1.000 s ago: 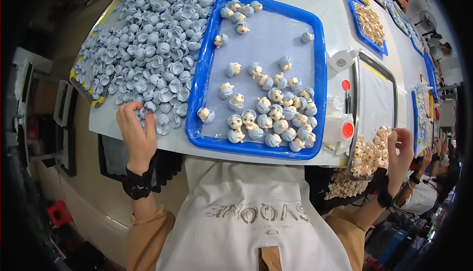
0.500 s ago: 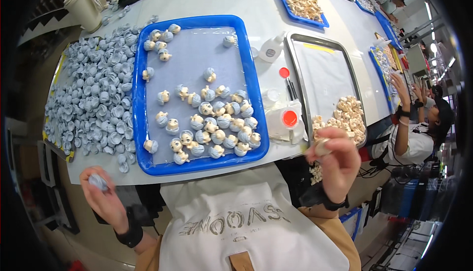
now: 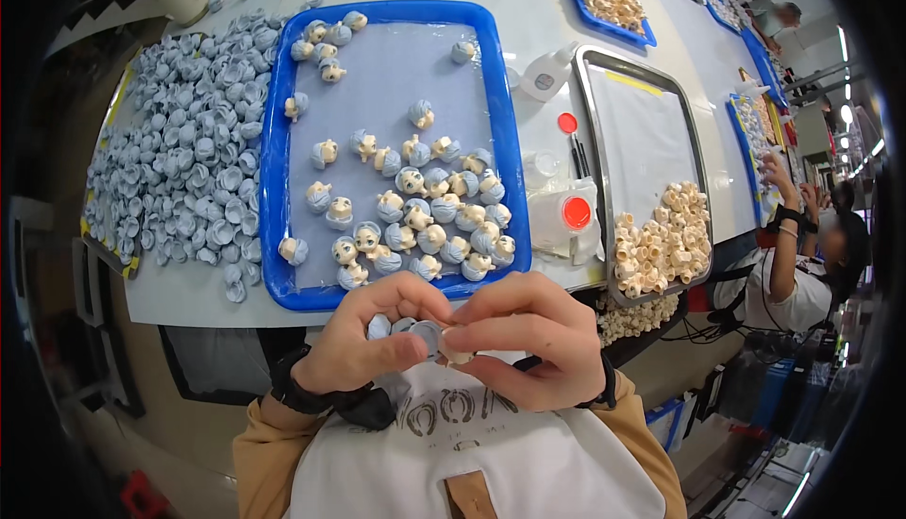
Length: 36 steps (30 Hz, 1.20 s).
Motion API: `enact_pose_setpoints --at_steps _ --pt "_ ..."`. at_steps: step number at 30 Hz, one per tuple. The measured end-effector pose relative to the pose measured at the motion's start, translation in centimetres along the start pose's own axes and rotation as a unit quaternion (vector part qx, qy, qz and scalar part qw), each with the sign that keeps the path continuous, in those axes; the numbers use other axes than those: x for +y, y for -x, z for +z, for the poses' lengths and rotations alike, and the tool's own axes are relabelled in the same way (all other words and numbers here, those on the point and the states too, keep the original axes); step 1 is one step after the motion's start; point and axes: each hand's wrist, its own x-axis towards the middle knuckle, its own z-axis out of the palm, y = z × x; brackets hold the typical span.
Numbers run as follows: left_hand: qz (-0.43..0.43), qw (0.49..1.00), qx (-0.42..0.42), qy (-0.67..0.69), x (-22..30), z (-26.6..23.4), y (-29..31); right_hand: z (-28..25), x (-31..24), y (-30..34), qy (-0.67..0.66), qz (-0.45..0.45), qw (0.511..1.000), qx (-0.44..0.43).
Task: The person repeatedly picks up small blue and beige plastic components from trays on a table. They insert the beige piece into the blue piece to form a small decorative unit and place the assembled item back onto the blue tray. The process is continuous and repetitive throughout the clip.
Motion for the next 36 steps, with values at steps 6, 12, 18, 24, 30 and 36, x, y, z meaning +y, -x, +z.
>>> enact_pose_setpoints --at_steps 6,12,18,24,30,36 --pt "-0.011 0.999 0.052 0.007 -0.7 -0.2 0.1 -0.9 0.3 0.5 0.052 -0.006 0.998 0.024" --pt "0.015 0.994 0.078 0.075 -0.4 0.2 0.0 -7.7 0.1 -0.3 0.359 0.123 0.911 0.162" --pt "-0.012 0.996 0.079 0.046 -0.2 0.2 0.5 -8.3 1.9 0.0 0.383 0.129 0.911 0.081" --pt "0.050 0.991 0.108 -0.062 0.0 0.9 0.5 -8.1 2.4 -0.3 0.402 0.107 0.908 0.051" --pt "0.109 0.982 0.151 -0.022 -0.3 1.6 0.3 -8.0 2.8 0.3 0.389 0.121 0.911 0.071" --pt "0.053 0.990 0.130 0.008 -0.9 0.6 0.4 -7.6 2.9 1.5 0.378 0.125 0.909 0.119"
